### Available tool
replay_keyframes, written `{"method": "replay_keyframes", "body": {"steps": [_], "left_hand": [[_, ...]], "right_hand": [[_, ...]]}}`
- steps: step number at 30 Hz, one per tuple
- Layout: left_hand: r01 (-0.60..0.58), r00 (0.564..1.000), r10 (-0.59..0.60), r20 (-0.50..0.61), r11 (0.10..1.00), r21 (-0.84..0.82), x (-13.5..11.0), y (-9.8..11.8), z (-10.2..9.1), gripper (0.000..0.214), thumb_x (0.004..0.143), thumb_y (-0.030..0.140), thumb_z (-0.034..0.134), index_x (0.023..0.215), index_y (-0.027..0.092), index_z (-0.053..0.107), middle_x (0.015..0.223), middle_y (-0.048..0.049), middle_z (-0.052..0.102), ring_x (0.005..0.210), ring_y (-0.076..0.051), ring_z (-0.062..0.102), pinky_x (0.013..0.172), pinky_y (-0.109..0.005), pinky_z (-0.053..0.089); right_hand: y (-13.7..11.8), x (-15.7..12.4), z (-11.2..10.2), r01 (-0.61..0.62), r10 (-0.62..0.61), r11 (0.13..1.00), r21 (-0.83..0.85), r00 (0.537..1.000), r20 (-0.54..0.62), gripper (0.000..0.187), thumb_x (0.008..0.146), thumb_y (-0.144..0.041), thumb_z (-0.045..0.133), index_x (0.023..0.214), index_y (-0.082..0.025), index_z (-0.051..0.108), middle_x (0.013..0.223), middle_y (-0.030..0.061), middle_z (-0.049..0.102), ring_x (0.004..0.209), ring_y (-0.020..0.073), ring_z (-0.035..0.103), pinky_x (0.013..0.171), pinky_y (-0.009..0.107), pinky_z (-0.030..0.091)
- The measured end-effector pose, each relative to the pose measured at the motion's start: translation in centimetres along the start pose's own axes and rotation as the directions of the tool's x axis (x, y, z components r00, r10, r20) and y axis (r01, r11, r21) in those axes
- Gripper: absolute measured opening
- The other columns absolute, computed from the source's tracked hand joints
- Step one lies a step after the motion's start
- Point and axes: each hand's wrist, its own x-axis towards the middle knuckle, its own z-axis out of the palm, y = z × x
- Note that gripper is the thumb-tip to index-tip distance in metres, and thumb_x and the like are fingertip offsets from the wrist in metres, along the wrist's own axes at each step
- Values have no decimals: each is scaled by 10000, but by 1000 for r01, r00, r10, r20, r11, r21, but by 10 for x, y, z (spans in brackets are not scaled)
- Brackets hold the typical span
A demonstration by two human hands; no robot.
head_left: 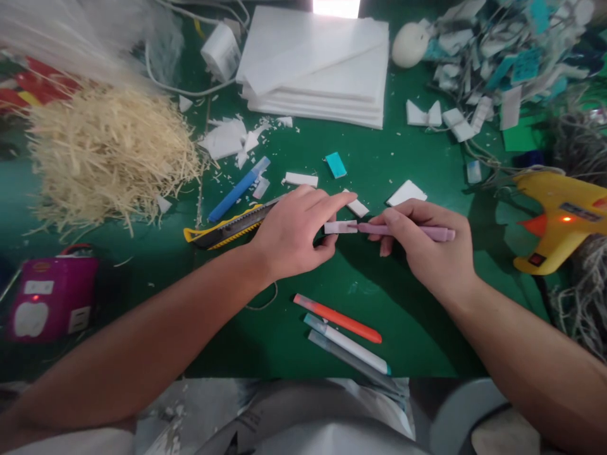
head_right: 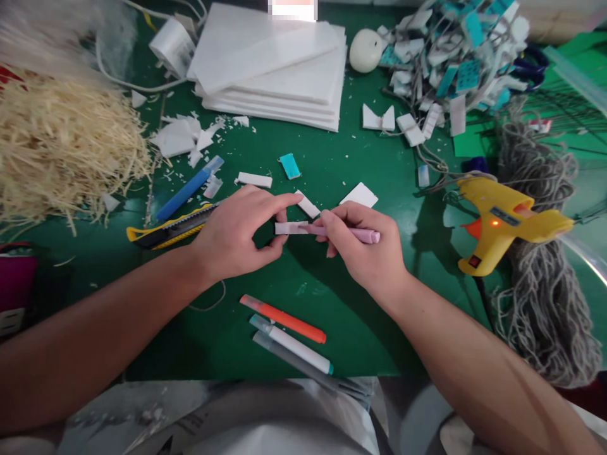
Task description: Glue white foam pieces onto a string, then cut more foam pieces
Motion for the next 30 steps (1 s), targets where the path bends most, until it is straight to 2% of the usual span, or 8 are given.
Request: {"method": "replay_keyframes", "body": {"steps": [3, 7, 10, 14, 18, 22, 26, 30], "left_hand": [[1, 1000, -1, 3, 1000, -4, 0, 0, 0, 448, 961, 173, 534, 1406, 138, 572, 975, -52, 740, 911, -234, 649, 859, -393, 522], [7, 1000, -7, 10, 1000, 2, -1, 0, -1, 449, 954, 168, 538, 1400, 132, 579, 990, -62, 744, 932, -243, 655, 852, -391, 522], [-1, 1000, 1, 5, 1000, -8, 0, 0, -1, 440, 957, 166, 532, 1393, 129, 585, 966, -55, 735, 905, -236, 647, 848, -391, 519], [16, 1000, -15, 20, 1000, -5, -1, 0, 0, 455, 949, 174, 542, 1401, 139, 578, 1000, -65, 744, 928, -242, 648, 865, -399, 518], [5, 1000, -5, 11, 1000, -8, 0, 0, 0, 446, 953, 169, 535, 1395, 145, 582, 966, -53, 737, 906, -236, 647, 841, -387, 514], [-10, 1000, 10, 2, 1000, 1, 0, 1, -1, 436, 945, 157, 538, 1376, 117, 593, 975, -58, 741, 918, -235, 651, 859, -386, 520], [-5, 1000, 5, 13, 1000, -1, 1, 0, -2, 434, 955, 165, 534, 1384, 132, 590, 971, -55, 739, 912, -233, 650, 867, -389, 519], [19, 1000, -19, 22, 1000, 0, 1, 0, -2, 443, 950, 167, 533, 1389, 139, 591, 987, -65, 743, 940, -246, 654, 862, -396, 521]], "right_hand": [[0, 0, 0, -17, 17, 1000, -4, 1000, 22, 264, 911, -320, 751, 657, -246, 742, 571, -13, 703, 424, 110, 574, 422, 258, 447], [1, 0, 0, 18, -18, 1000, -3, 1000, -6, 220, 934, -302, 731, 723, -256, 770, 591, -16, 710, 493, 123, 636, 481, 258, 496], [0, -1, 0, -7, 8, 999, -31, 1000, 28, 260, 921, -327, 749, 670, -259, 745, 558, -15, 696, 448, 126, 599, 446, 266, 477], [-1, 0, 0, -5, 5, 1000, 1, 1000, -21, 236, 915, -348, 750, 699, -254, 751, 614, -2, 726, 484, 131, 620, 472, 270, 494], [-2, 0, 1, -31, 31, 999, 15, 1000, 4, 248, 881, -313, 749, 642, -250, 729, 564, -13, 699, 419, 110, 560, 420, 254, 436], [-3, 0, 2, -12, 12, 1000, 7, 999, -48, 218, 890, -301, 731, 678, -254, 753, 603, -8, 725, 475, 125, 612, 461, 258, 483], [-1, 0, 1, -49, 49, 999, -8, 999, 1, 298, 896, -367, 751, 621, -256, 728, 543, -10, 680, 409, 116, 544, 407, 267, 434], [0, -1, 0, -1, 0, 1000, -16, 1000, -29, 263, 912, -396, 760, 692, -253, 756, 611, -5, 714, 480, 125, 615, 468, 268, 495]]}}
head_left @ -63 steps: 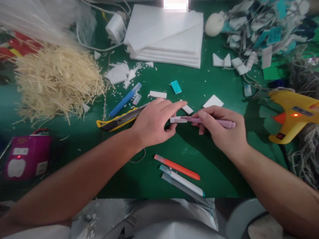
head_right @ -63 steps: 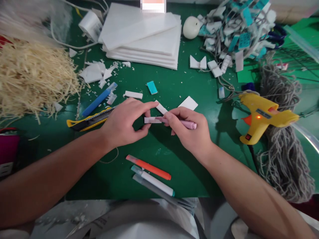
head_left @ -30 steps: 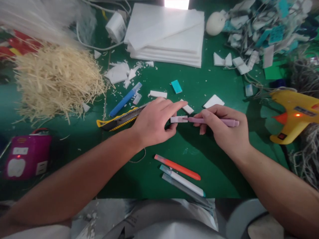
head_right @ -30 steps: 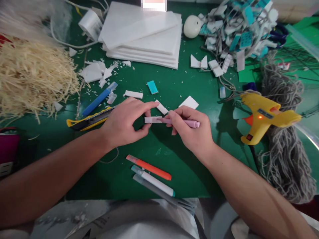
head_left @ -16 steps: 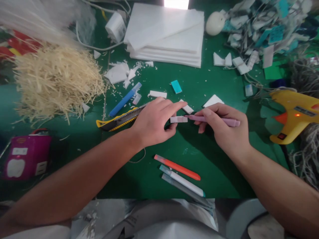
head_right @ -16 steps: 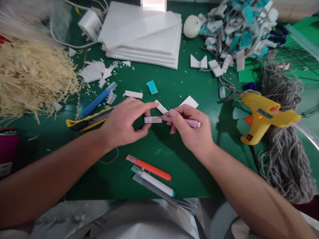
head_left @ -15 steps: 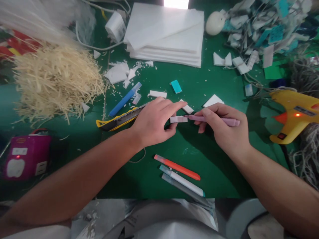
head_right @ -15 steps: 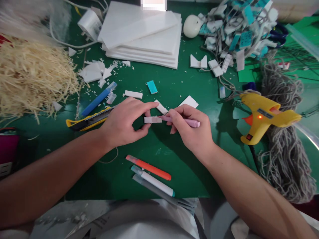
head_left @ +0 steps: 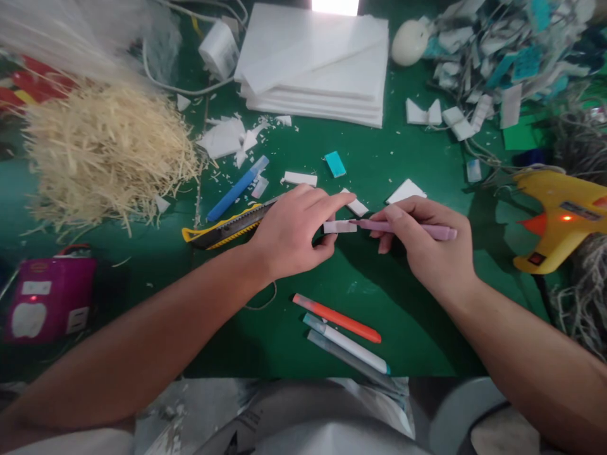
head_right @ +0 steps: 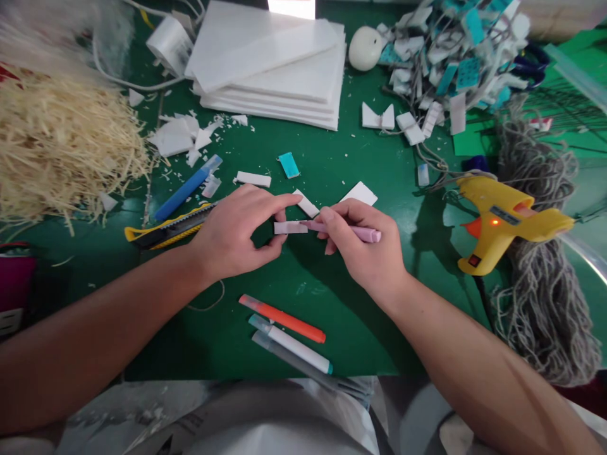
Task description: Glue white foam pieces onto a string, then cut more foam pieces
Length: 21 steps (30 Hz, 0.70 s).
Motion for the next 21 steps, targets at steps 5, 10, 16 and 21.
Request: {"method": "replay_keyframes", "body": {"steps": [5, 10, 16, 21], "left_hand": [[-21, 1000, 21, -7, 1000, -12, 0, 0, 1, 431, 954, 171, 524, 1376, 130, 598, 962, -54, 738, 901, -237, 650, 855, -394, 518], [-4, 1000, 4, 2, 1000, -16, 0, 0, 1, 446, 949, 171, 534, 1391, 141, 584, 977, -55, 740, 920, -240, 653, 881, -405, 521], [-22, 1000, 22, -14, 1000, -13, -1, -1, 1, 432, 959, 171, 536, 1386, 135, 583, 993, -65, 742, 932, -240, 658, 883, -410, 527], [-22, 1000, 22, -15, 1000, -18, -1, -1, 1, 434, 962, 166, 533, 1392, 141, 586, 979, -56, 740, 934, -239, 672, 887, -411, 528]], "right_hand": [[0, -1, 0, -14, 14, 1000, -2, 999, 34, 305, 931, -359, 741, 648, -247, 728, 560, -10, 685, 418, 112, 562, 415, 261, 445], [-1, 0, 1, -24, 24, 1000, 16, 1000, 0, 258, 905, -271, 717, 649, -246, 734, 569, -11, 697, 429, 113, 570, 419, 254, 442], [-1, 0, 0, 1, 0, 1000, 25, 1000, -31, 225, 920, -270, 723, 698, -241, 740, 628, -5, 723, 466, 115, 605, 461, 261, 480], [-1, 0, 1, -23, 23, 1000, 12, 1000, -10, 274, 916, -260, 707, 643, -239, 721, 555, -14, 677, 413, 109, 559, 417, 256, 432]]}}
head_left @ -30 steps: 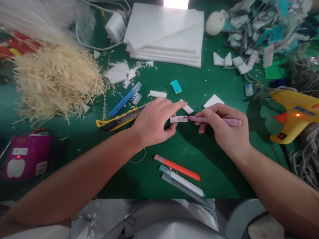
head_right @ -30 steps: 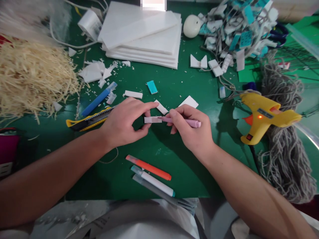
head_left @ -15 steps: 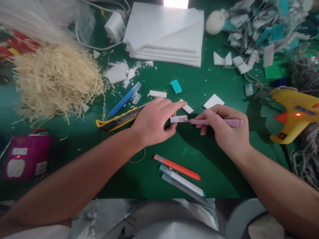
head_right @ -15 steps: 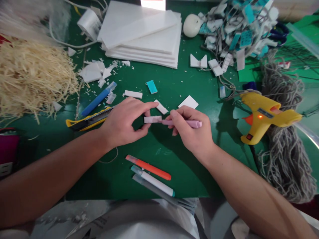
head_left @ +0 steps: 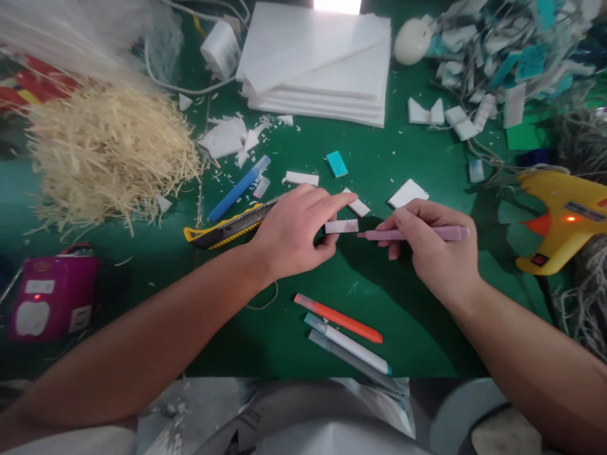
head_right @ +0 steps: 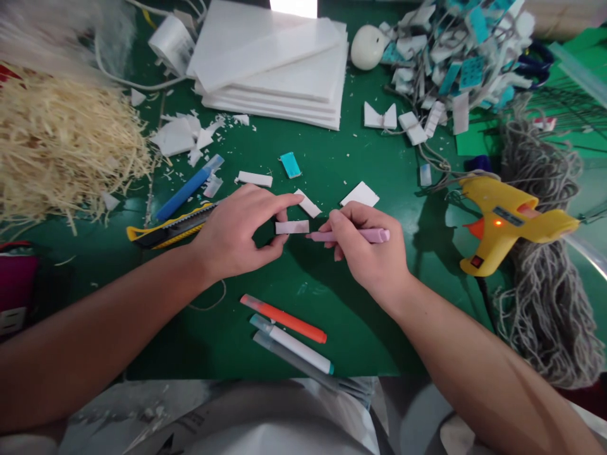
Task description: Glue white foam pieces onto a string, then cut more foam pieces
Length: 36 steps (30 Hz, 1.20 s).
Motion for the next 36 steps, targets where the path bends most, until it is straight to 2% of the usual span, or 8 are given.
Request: {"method": "replay_keyframes", "body": {"steps": [10, 14, 18, 22, 25, 30, 33, 36], "left_hand": [[-26, 999, 26, -26, 1000, 12, 0, 0, 1, 418, 949, 155, 534, 1359, 115, 601, 979, -54, 745, 913, -232, 671, 878, -397, 534], [-28, 999, 29, -35, 1000, 12, 0, 0, 2, 415, 954, 162, 535, 1360, 111, 603, 974, -55, 744, 913, -233, 670, 872, -393, 530], [-20, 1000, 20, -18, 1000, 15, 1, 0, 2, 405, 961, 167, 531, 1358, 128, 598, 981, -52, 744, 922, -232, 669, 871, -388, 524], [-34, 999, 34, -25, 999, 22, 1, 0, 1, 409, 962, 166, 527, 1363, 119, 594, 983, -53, 741, 908, -228, 662, 865, -386, 521], [-43, 999, 43, -32, 999, 18, 1, -1, 1, 417, 949, 154, 543, 1361, 117, 595, 964, -43, 735, 901, -227, 659, 867, -386, 522], [-44, 999, 44, -28, 999, 7, 0, -2, 0, 413, 956, 154, 534, 1363, 117, 591, 959, -40, 730, 903, -224, 665, 867, -383, 519], [-38, 999, 39, -25, 999, 14, 0, -1, 0, 415, 955, 159, 532, 1363, 116, 592, 963, -45, 731, 914, -228, 671, 877, -389, 522], [-42, 999, 42, -32, 999, 13, 1, 0, 1, 412, 954, 156, 535, 1361, 123, 594, 956, -43, 734, 905, -231, 674, 867, -396, 526]], "right_hand": [[0, 1, -1, 31, -30, 999, 12, 999, -24, 234, 909, -257, 710, 677, -242, 737, 613, -3, 717, 460, 120, 609, 461, 266, 458], [-2, 1, -1, -9, 9, 1000, -12, 1000, -7, 268, 877, -229, 673, 612, -233, 715, 529, -18, 661, 388, 99, 537, 405, 255, 386], [-2, 0, 0, 19, -19, 1000, -1, 999, -40, 240, 888, -231, 660, 665, -233, 748, 577, -12, 701, 440, 104, 598, 451, 250, 439], [0, 0, -1, -1, 1, 1000, -18, 1000, -17, 277, 891, -214, 672, 620, -236, 727, 534, -21, 666, 389, 95, 538, 406, 253, 387], [0, 1, -2, 30, -30, 1000, 2, 998, -48, 254, 890, -207, 670, 651, -244, 745, 583, -7, 706, 444, 109, 588, 450, 256, 439], [0, 1, -3, 2, -2, 1000, -6, 1000, -11, 279, 897, -239, 686, 621, -242, 723, 553, -13, 680, 394, 101, 534, 407, 259, 388], [0, 1, -2, 19, -18, 1000, 17, 999, -35, 229, 901, -269, 707, 676, -241, 743, 611, -2, 714, 452, 115, 587, 457, 270, 447], [0, 1, -1, 6, -6, 1000, -2, 1000, -8, 286, 901, -290, 735, 620, -243, 711, 536, -14, 657, 399, 109, 529, 414, 271, 406]]}}
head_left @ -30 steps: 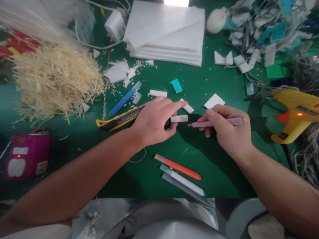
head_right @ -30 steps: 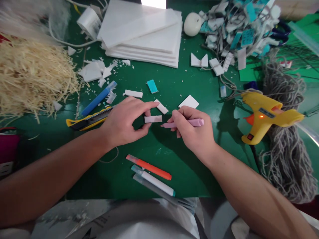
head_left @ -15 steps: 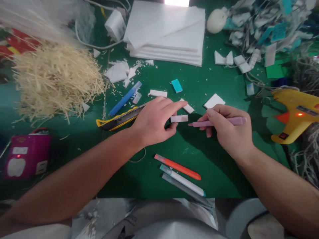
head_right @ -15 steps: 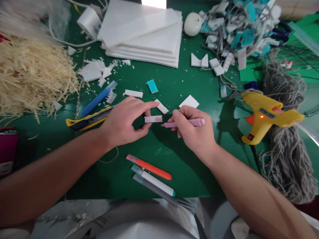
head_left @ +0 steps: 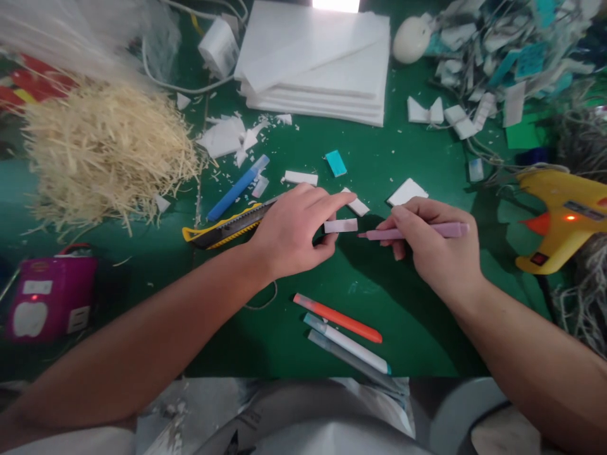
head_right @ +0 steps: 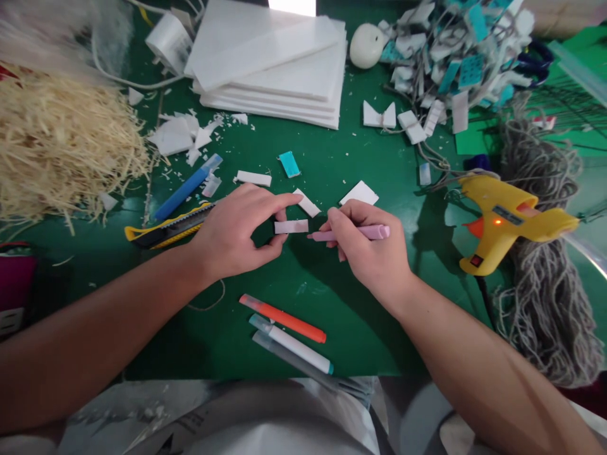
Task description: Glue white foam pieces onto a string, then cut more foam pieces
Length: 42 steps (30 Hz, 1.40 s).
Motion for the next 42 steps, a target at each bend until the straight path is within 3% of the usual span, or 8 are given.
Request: {"method": "replay_keyframes", "body": {"steps": [5, 10, 16, 20, 23, 42], "left_hand": [[-5, 1000, 5, -1, 1000, -1, 0, 0, 1, 415, 950, 151, 540, 1358, 105, 598, 962, -51, 735, 912, -234, 674, 873, -401, 534], [3, 1000, -3, 13, 1000, -6, -1, -1, 0, 433, 945, 158, 547, 1373, 117, 597, 980, -52, 732, 920, -234, 668, 864, -397, 533], [32, 999, -32, 32, 999, -11, 0, 1, -1, 417, 961, 167, 523, 1368, 123, 602, 988, -64, 741, 947, -242, 673, 891, -410, 530], [44, 998, -44, 42, 999, -3, 0, 1, -1, 420, 964, 173, 524, 1375, 131, 599, 992, -67, 739, 949, -242, 666, 875, -398, 521], [51, 997, -51, 56, 999, -4, 1, 0, -2, 431, 952, 164, 530, 1377, 136, 594, 981, -58, 736, 940, -241, 662, 887, -401, 517], [19, 999, -18, 31, 1000, -11, 1, 0, -1, 415, 953, 167, 528, 1358, 115, 606, 959, -56, 730, 914, -236, 659, 864, -399, 524]], "right_hand": [[0, 0, 1, 26, -25, 1000, 18, 999, -43, 220, 902, -267, 723, 684, -244, 736, 624, -5, 728, 462, 119, 609, 465, 266, 478], [-1, 0, 2, -18, 18, 1000, 8, 999, -42, 296, 899, -208, 674, 606, -232, 712, 532, -18, 666, 379, 89, 513, 395, 247, 390], [-3, -1, 2, 18, -17, 1000, 8, 997, -72, 234, 902, -297, 731, 674, -246, 739, 624, -9, 729, 445, 109, 583, 446, 260, 450], [-3, -1, 1, -21, 20, 1000, -14, 999, -37, 308, 888, -339, 747, 594, -257, 707, 542, -7, 687, 385, 113, 520, 385, 268, 388], [-3, -1, 0, -13, 13, 1000, -1, 999, -42, 294, 895, -366, 749, 624, -255, 720, 582, -2, 713, 413, 118, 555, 414, 272, 424], [0, -2, -2, 15, -16, 999, -41, 999, -28, 287, 938, -269, 718, 651, -253, 727, 559, -18, 679, 427, 113, 562, 432, 263, 427]]}}
